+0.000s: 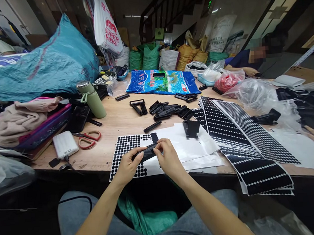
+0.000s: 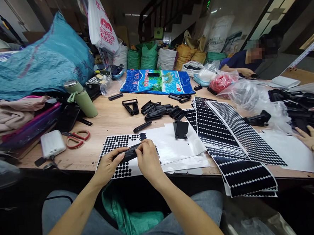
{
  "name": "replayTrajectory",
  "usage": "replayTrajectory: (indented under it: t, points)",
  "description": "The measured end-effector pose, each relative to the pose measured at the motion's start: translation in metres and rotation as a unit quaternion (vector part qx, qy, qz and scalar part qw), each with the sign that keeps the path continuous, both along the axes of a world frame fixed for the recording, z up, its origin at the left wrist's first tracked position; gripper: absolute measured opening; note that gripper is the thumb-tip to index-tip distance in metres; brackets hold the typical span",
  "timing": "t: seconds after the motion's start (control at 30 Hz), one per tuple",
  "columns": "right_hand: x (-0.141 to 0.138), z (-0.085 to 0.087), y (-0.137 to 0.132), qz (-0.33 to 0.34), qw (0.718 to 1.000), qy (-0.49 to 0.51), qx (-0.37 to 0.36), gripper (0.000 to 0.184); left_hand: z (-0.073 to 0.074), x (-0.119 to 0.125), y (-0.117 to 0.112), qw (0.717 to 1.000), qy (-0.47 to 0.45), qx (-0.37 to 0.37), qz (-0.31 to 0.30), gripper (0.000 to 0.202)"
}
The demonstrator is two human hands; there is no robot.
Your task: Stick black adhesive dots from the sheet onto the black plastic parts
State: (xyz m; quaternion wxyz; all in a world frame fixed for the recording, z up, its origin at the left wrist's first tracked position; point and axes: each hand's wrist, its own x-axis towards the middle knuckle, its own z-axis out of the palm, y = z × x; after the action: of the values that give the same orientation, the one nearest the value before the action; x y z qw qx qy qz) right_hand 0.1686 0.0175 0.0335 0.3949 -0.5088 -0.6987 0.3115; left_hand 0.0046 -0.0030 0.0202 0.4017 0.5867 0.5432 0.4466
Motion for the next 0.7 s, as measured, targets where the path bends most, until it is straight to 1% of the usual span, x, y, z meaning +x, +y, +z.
replayTrajectory:
  t: [0.07,0.13,0.17,0.2,0.3,0.37,0.47,0.63,0.7]
  points:
    - [0.007,-0.010,0.013,-0.030,0.999,-0.023,0.000,0.009,-0.005,0.002,0.001,1.000,0.004,-0.015,0.006,0.031]
    - [0.017,-0.021,0.035,-0.094,0.992,-0.083,-0.030,0.019,-0.011,0.004,0.001,0.999,0.011,-0.032,0.000,0.030]
    - [0.021,-0.026,0.047,-0.124,0.982,-0.131,-0.056,0.023,-0.014,0.005,0.002,0.999,0.016,-0.038,-0.008,0.029]
    - [0.024,-0.030,0.059,-0.127,0.971,-0.183,-0.090,0.026,-0.016,0.007,0.002,0.999,0.022,-0.043,-0.018,0.029]
    - [0.026,-0.039,0.083,-0.118,0.952,-0.245,-0.143,0.031,-0.022,0.011,0.003,0.997,0.052,-0.055,-0.034,0.028]
    - [0.026,-0.043,0.087,-0.118,0.944,-0.263,-0.162,0.036,-0.024,0.013,0.003,0.995,0.076,-0.062,-0.035,0.031]
    - [0.026,-0.049,0.080,-0.116,0.933,-0.286,-0.185,0.038,-0.025,0.013,0.001,0.992,0.098,-0.058,-0.047,0.032]
    - [0.030,-0.054,0.070,-0.097,0.936,-0.281,-0.188,0.017,-0.026,0.011,0.002,0.991,0.107,-0.060,-0.060,0.031]
    - [0.031,-0.055,0.067,-0.099,0.941,-0.267,-0.181,0.014,-0.027,0.011,0.002,0.990,0.110,-0.058,-0.062,0.031]
